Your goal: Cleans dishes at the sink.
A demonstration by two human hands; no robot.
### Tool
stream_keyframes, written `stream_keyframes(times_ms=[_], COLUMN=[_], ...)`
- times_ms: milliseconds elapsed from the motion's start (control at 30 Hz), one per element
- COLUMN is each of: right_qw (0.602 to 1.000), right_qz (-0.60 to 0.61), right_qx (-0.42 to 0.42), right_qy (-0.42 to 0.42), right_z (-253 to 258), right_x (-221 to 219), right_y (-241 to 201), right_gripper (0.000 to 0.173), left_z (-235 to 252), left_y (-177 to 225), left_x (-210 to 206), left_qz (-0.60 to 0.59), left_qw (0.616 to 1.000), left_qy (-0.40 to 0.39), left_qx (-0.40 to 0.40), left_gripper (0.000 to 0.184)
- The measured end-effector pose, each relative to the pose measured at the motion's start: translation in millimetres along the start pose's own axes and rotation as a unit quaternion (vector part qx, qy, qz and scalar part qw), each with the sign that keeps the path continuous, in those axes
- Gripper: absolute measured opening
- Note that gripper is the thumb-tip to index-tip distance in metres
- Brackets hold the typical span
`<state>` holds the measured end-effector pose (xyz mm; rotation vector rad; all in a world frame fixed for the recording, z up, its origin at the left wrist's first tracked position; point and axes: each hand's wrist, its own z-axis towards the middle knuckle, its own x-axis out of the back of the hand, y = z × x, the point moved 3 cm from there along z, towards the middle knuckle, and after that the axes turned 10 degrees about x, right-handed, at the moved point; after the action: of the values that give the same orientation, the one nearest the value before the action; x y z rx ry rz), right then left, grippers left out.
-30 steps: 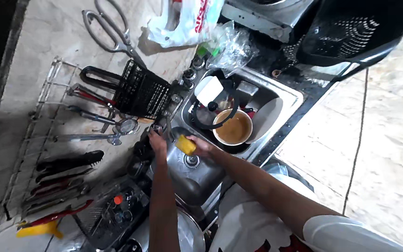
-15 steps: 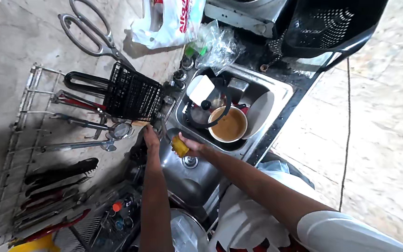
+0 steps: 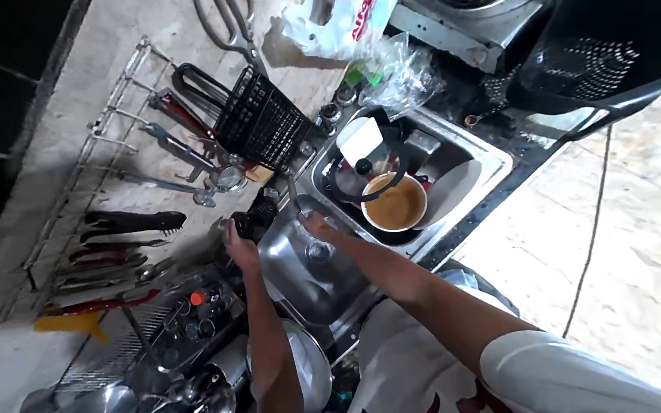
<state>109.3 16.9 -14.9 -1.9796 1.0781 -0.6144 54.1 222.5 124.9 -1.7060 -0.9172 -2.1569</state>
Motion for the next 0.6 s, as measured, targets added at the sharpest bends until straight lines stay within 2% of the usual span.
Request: stream_keyframes(times_ms=[67, 133, 200, 333, 467, 533, 600], right_qw=[0.987, 0.936, 0.892, 0.86, 0.861, 0.86, 0.856], right_qz=[0.153, 0.336, 0.432, 0.497, 0.493, 0.494, 0.501], right_qx=[-0.017, -0.038, -0.038, -0.047, -0.066, -0.071, -0.078], right_qy=[-0.037, -0.096, -0.128, -0.108, -0.104, -0.104, -0.102], right_z=[-2, -3, 1, 11, 9, 18, 21], right_x=[-24, -45, -66, -92, -103, -105, -107], right_y=[-10, -26, -38, -58, -70, -68, -65], right_gripper=[0.061, 0.067, 0.072, 0.069, 0.07, 0.071, 0.072], left_z=[1, 1, 0, 2, 2, 10, 11], left_y=[-14, -18, -20, -24, -29, -24, -24], left_x=[-1, -1, 0, -5, -6, 1, -1], left_qz=[-0.013, -0.019, -0.018, 0.006, 0.052, 0.088, 0.093], left_qw=[0.999, 0.999, 0.999, 1.0, 0.996, 0.991, 0.991], left_qy=[-0.03, -0.028, -0.03, -0.029, -0.074, -0.102, -0.096], left_qx=[-0.015, -0.027, -0.019, -0.005, 0.018, 0.009, -0.007], left_gripper=[0.059, 0.057, 0.057, 0.062, 0.067, 0.067, 0.067])
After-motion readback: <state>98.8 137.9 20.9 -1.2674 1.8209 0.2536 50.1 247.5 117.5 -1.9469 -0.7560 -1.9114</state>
